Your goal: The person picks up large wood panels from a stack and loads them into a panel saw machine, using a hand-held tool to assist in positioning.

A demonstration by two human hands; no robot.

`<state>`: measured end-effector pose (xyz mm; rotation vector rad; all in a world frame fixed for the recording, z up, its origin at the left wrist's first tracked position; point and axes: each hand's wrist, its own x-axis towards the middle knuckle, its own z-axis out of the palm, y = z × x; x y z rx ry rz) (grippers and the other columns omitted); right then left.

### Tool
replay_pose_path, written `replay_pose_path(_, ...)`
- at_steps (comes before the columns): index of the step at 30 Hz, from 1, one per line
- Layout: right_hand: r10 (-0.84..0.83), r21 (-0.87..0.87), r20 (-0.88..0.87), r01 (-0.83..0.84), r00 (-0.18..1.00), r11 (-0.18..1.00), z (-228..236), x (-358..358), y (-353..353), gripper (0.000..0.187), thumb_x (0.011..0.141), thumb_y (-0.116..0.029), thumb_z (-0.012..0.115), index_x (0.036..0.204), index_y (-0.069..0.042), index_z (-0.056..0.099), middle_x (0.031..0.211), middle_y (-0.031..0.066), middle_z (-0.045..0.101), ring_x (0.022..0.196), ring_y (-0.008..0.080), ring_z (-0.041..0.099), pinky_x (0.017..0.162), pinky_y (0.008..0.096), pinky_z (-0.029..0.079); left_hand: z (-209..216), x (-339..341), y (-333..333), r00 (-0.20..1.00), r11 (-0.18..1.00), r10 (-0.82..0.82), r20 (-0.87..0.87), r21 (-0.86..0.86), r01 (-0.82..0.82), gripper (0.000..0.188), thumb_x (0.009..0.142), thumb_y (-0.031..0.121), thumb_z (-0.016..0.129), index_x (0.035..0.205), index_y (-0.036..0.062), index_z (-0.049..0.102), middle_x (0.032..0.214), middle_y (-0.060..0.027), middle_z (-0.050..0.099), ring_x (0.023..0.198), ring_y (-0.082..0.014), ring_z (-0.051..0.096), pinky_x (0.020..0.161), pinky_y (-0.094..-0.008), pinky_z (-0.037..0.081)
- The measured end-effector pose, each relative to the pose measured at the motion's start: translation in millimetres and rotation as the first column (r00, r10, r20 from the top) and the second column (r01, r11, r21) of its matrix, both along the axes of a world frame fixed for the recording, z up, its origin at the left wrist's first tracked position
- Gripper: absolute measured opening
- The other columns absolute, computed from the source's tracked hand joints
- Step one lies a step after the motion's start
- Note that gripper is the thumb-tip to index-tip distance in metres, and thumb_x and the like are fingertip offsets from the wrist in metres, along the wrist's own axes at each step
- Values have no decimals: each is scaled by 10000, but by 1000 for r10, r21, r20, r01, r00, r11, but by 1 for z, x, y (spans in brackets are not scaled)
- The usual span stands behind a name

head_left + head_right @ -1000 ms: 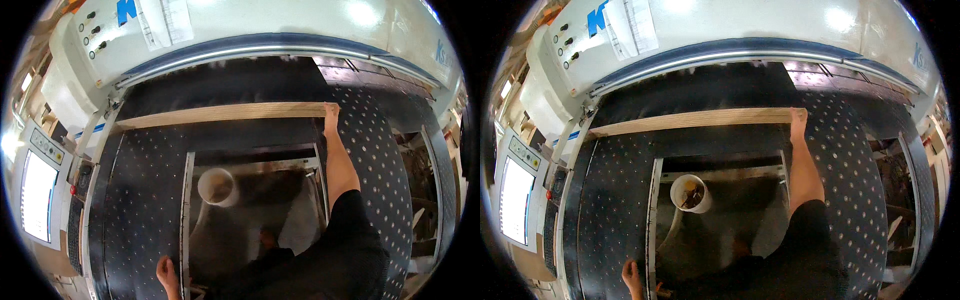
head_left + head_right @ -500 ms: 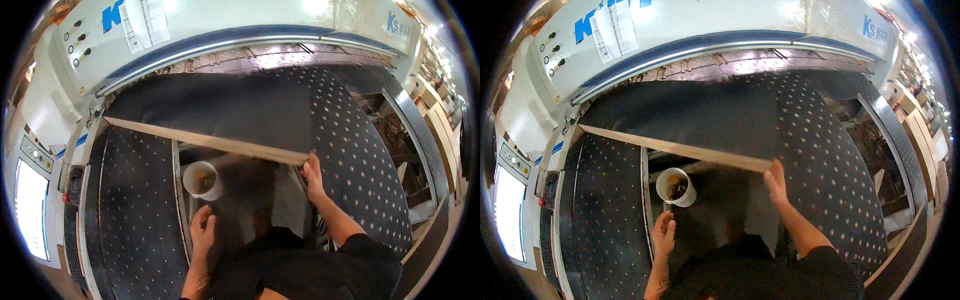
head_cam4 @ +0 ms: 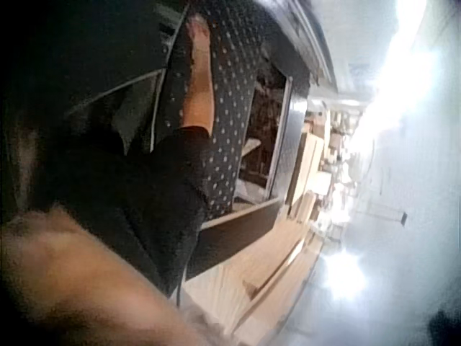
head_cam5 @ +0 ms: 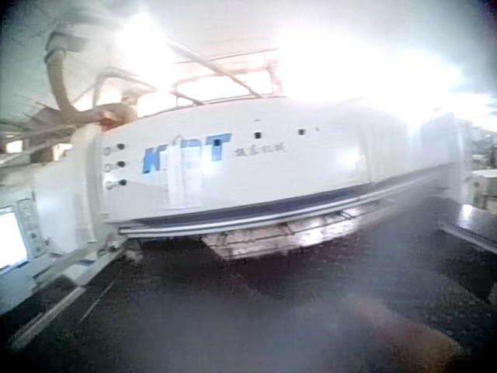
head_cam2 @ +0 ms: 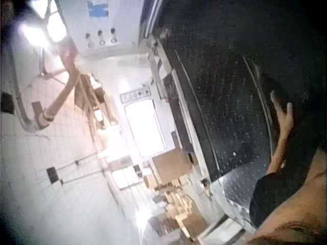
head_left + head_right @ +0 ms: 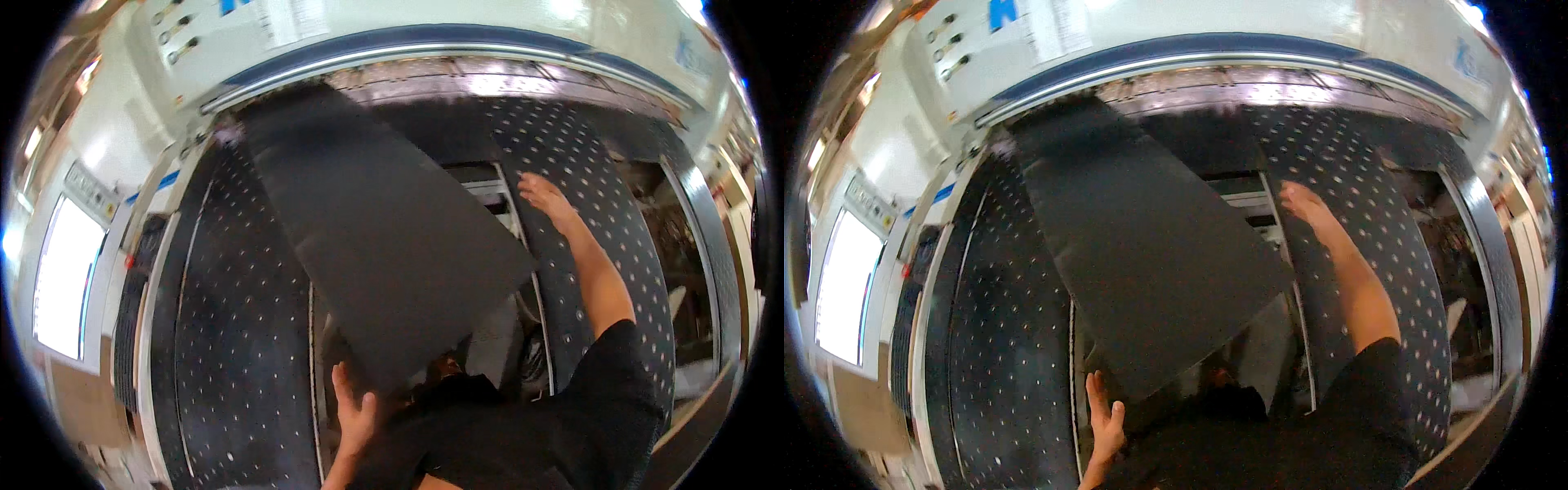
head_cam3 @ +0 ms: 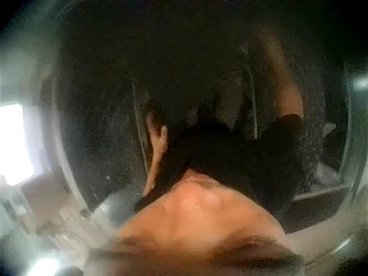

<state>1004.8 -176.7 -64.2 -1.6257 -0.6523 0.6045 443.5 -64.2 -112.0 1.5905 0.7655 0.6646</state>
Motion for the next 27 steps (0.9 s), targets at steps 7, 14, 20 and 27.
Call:
replay_pose_path(7, 288, -108, -527, -399, 799, 910, -38, -91, 80, 628, 1027, -519, 316, 1486, -92, 358, 1464, 74, 431, 1371, 237, 348, 1131, 408, 279, 34, 23, -34, 919, 903, 394, -2, -189, -387, 696, 1001, 259, 511, 1522, -5, 133, 1521, -186, 262, 1366, -263, 313, 1128, -380, 238)
replay_pose_path(14, 240, 67, -636, -258, 733, 964, -48, -155, 81, 625, 1018, -483, 384, 1511, -108, 305, 1506, 94, 373, 1370, 280, 351, 1131, 412, 274, 8, -10, 10, 735, 729, 678, 34, -162, -665, 504, 980, 219, 548, 1391, -48, 431, 1296, -169, 556, 1193, -242, 519, 1045, -357, 380)
replay_pose_path(20, 465, 298, -458, -362, 758, 883, -51, -282, 110, 896, 957, -568, 470, 1548, -103, -18, 1593, 107, 128, 1432, 293, 191, 1159, 443, 201, -13, -123, 122, 611, 593, 791, 46, -303, -746, 457, 919, 351, 591, 1183, -22, 593, 1161, -102, 618, 1037, -226, 585, 907, -354, 458)
replay_pose_path(27, 726, -9, -109, -731, 679, 682, -29, -358, 125, 898, 940, -493, 554, 1518, 16, 93, 1556, 234, 172, 1457, 337, 152, 1179, 423, 151, 17, -214, 174, 477, 484, 874, 86, -90, -870, 651, 948, 424, 545, 1410, -14, 410, 1374, -184, 474, 1241, -284, 469, 1052, -399, 368)
